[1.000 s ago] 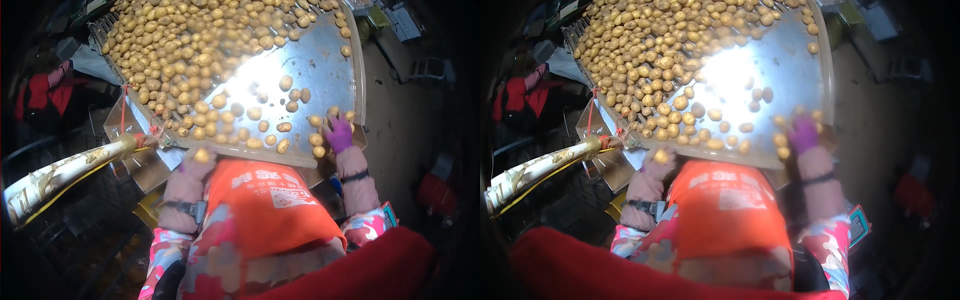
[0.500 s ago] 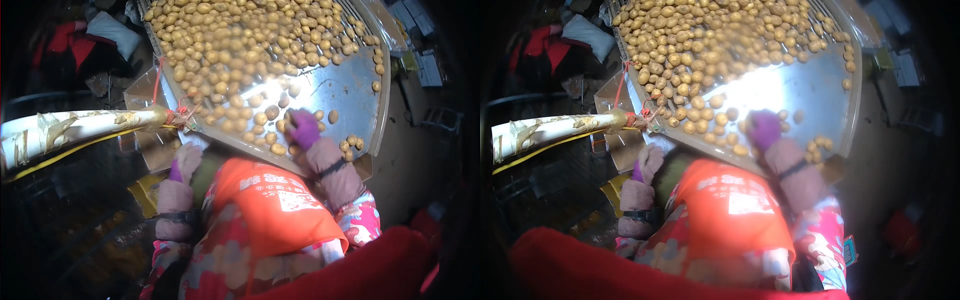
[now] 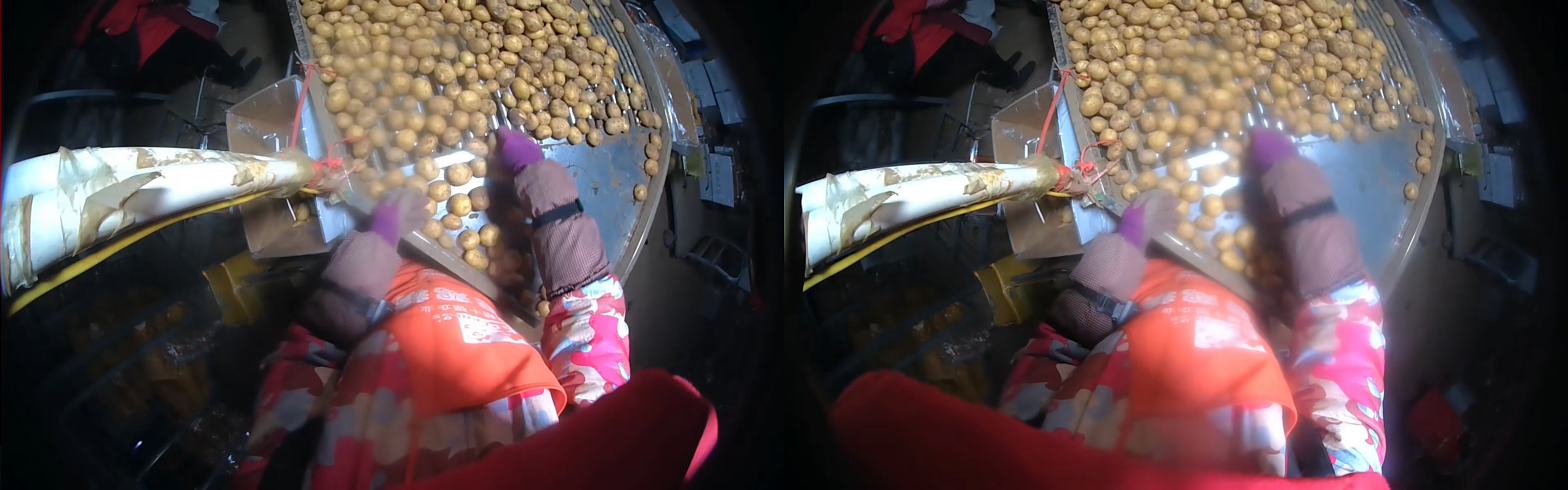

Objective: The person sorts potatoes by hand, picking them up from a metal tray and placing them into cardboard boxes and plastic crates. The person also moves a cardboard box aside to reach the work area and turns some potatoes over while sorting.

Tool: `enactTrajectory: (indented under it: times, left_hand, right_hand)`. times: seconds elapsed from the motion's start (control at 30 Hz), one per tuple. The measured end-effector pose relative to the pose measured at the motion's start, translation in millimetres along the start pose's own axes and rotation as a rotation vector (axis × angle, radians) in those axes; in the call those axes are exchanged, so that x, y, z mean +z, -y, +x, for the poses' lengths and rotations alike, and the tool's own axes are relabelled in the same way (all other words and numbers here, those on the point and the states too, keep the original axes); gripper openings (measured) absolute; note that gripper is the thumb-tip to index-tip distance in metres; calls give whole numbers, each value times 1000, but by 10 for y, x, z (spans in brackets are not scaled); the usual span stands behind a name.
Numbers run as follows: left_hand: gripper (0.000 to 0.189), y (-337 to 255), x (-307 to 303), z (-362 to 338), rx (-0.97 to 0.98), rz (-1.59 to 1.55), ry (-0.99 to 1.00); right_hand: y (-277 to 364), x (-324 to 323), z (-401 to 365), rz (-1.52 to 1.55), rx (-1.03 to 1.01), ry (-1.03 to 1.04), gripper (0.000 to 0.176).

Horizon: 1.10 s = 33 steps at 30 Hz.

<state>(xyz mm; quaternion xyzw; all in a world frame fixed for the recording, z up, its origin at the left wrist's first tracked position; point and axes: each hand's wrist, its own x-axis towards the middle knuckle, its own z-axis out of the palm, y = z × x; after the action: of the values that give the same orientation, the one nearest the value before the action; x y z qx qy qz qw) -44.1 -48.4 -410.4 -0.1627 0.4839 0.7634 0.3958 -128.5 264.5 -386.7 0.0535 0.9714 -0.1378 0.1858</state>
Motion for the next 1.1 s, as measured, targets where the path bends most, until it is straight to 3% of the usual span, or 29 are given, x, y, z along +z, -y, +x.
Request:
enactTrajectory:
  times: [0.07,0.17,0.23,0.27,0.33,0.4,0.47,0.53,0.6,0.67,0.73,0.8,0.83,0.93,1.0,1.03,1.1]
  left_hand:
    - [37,405,-531,421,9,-120,257]
    - [38,600,-744,645,-1,-244,397]
    - [38,-40,-57,50,-134,-329,143]
    - [39,-391,312,-265,-189,-377,12]
    - [41,-447,517,-330,116,6,269]
    - [42,-310,562,-226,156,-56,383]
    - [43,-98,438,-147,-80,-567,319]
    - [44,-103,427,-269,-57,-592,306]
    - [46,-98,403,-371,-58,-650,270]
    - [50,-191,291,-541,-88,-562,365]
    - [52,-267,277,-679,-103,-508,371]
    - [54,-323,291,-810,-101,-496,281]
    - [54,-358,275,-873,-116,-490,294]
    - [54,-389,174,-1012,-132,-487,332]
    - [53,-369,132,-1066,-109,-512,355]
    - [53,-398,145,-1113,-120,-521,318]
    - [54,-472,196,-1212,-144,-535,245]
  right_hand:
    - [-32,166,-246,-18,-130,-174,36]
    - [239,19,-654,312,65,-66,47]
    - [552,-189,-966,595,31,-30,61]
    - [707,-250,-1063,829,-143,58,65]
    - [856,-78,-1215,950,-220,177,65]
    - [1015,-172,-1229,1026,-167,269,54]
    - [1150,-319,-1254,1085,-151,361,49]
    - [1238,-485,-1287,1122,-160,426,49]
    - [1303,-463,-1314,1106,-122,398,37]
    - [1318,-373,-1349,1182,-56,392,30]
    - [1176,-194,-1236,942,-448,150,23]
    - [1236,-309,-1284,1368,9,317,22]
    - [1162,-72,-1174,1312,18,79,23]
    - [1179,250,-1200,959,-55,-95,26]
    - [1322,208,-1467,186,-649,-292,39]
    - [1326,286,-1532,20,-749,-362,41]
    - [1222,413,-1461,-131,-738,-323,51]
